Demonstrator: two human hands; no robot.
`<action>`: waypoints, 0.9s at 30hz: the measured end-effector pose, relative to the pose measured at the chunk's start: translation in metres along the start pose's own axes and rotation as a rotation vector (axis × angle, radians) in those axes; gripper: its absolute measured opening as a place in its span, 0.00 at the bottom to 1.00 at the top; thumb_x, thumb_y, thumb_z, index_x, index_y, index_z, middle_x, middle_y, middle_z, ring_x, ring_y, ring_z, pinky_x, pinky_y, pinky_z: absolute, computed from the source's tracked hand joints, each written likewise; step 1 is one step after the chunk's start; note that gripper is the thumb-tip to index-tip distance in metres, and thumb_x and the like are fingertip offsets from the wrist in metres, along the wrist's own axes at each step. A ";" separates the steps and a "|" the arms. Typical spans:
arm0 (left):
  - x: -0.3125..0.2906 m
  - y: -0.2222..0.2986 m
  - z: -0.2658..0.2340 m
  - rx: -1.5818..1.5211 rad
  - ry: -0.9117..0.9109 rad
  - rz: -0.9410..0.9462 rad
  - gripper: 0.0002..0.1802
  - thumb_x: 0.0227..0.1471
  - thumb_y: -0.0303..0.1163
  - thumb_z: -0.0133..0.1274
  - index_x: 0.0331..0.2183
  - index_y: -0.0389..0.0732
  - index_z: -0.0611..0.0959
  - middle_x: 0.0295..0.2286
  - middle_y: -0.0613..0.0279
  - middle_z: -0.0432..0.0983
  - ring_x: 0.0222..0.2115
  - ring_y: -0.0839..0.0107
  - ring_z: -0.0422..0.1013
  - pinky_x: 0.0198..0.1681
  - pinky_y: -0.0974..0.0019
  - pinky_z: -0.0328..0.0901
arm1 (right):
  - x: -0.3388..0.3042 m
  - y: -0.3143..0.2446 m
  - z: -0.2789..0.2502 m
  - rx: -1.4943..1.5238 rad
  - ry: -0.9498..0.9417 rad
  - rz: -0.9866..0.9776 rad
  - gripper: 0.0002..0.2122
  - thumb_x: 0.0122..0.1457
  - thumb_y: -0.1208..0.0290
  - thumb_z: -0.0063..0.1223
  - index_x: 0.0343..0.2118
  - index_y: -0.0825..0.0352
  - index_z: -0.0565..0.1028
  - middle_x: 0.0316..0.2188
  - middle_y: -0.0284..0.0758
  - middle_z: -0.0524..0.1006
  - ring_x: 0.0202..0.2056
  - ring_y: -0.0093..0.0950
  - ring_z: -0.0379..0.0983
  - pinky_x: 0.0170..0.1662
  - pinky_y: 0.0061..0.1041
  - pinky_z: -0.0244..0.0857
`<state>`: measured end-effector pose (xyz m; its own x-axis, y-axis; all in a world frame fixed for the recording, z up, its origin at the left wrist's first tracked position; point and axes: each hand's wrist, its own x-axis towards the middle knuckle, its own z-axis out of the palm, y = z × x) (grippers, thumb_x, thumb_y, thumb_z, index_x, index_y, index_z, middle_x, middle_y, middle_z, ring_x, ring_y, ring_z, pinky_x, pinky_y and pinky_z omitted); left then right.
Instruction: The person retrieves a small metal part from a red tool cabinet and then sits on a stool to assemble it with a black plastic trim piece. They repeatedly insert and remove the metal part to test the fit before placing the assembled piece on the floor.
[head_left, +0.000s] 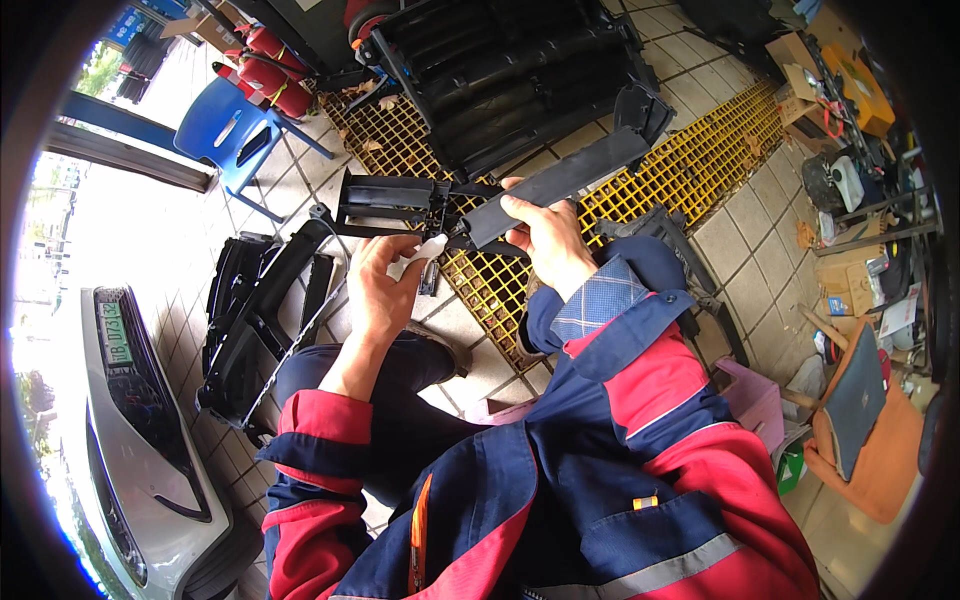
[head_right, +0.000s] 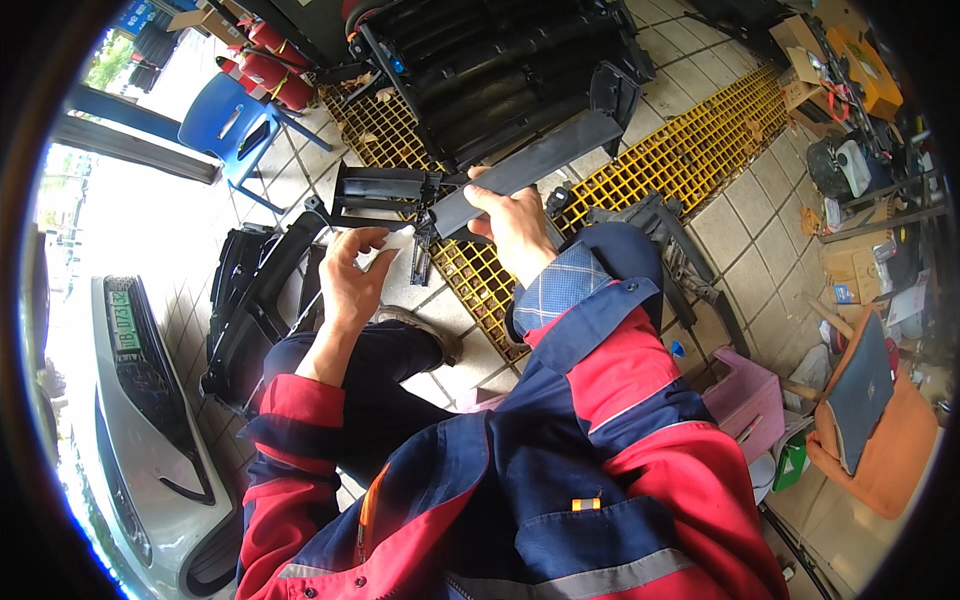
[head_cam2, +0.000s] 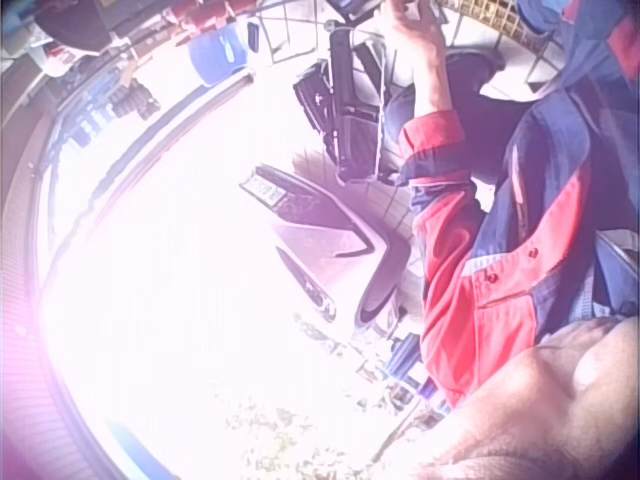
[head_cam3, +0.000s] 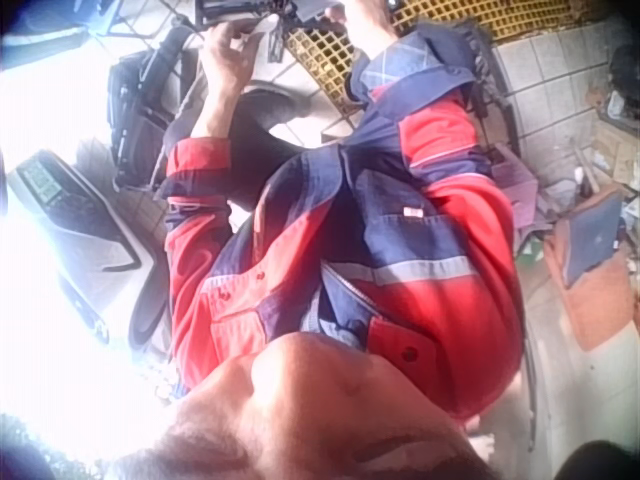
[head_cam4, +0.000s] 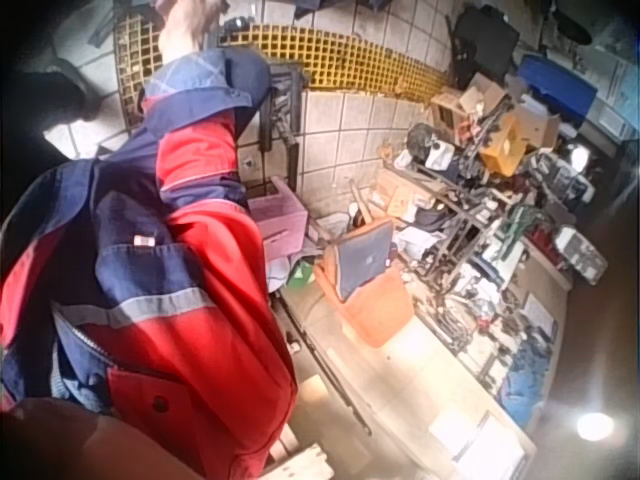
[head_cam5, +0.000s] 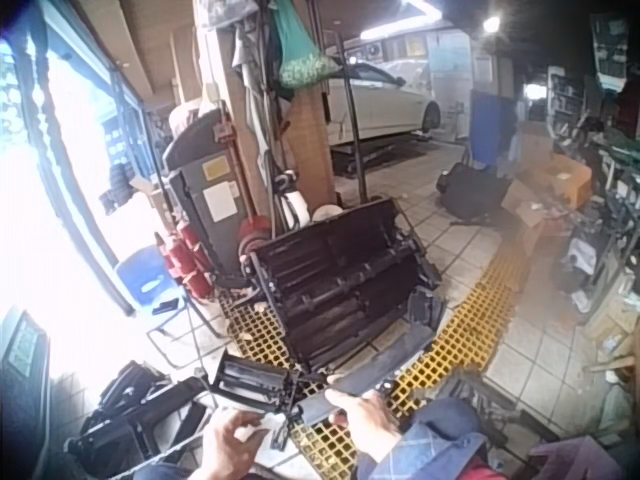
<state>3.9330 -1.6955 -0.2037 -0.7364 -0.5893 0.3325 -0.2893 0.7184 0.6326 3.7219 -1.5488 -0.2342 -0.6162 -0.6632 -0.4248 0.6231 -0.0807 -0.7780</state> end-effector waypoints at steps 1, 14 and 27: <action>0.000 0.000 0.000 -0.002 -0.002 0.000 0.16 0.47 0.22 0.70 0.40 0.43 0.89 0.31 0.66 0.82 0.35 0.63 0.74 0.44 0.60 0.70 | 0.001 0.000 0.000 0.002 0.001 0.000 0.12 0.66 0.73 0.64 0.52 0.61 0.81 0.38 0.30 0.82 0.32 0.17 0.80 0.30 0.14 0.77; -0.001 -0.001 0.000 0.002 -0.055 -0.044 0.16 0.47 0.21 0.69 0.41 0.42 0.89 0.32 0.65 0.83 0.36 0.63 0.75 0.45 0.61 0.71 | -0.002 -0.001 0.002 -0.058 -0.030 -0.053 0.12 0.64 0.73 0.66 0.50 0.59 0.82 0.41 0.30 0.81 0.34 0.19 0.78 0.30 0.17 0.75; -0.002 -0.007 0.002 -0.059 -0.041 -0.098 0.17 0.49 0.20 0.69 0.44 0.38 0.88 0.33 0.62 0.84 0.32 0.71 0.74 0.40 0.67 0.72 | -0.003 -0.002 0.003 -0.057 -0.034 -0.081 0.12 0.64 0.73 0.65 0.49 0.60 0.82 0.42 0.30 0.81 0.36 0.20 0.79 0.31 0.18 0.76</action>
<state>3.9352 -1.6979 -0.2103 -0.7310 -0.6391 0.2391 -0.3256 0.6347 0.7008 3.7244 -1.5488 -0.2296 -0.6465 -0.6809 -0.3440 0.5424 -0.0932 -0.8349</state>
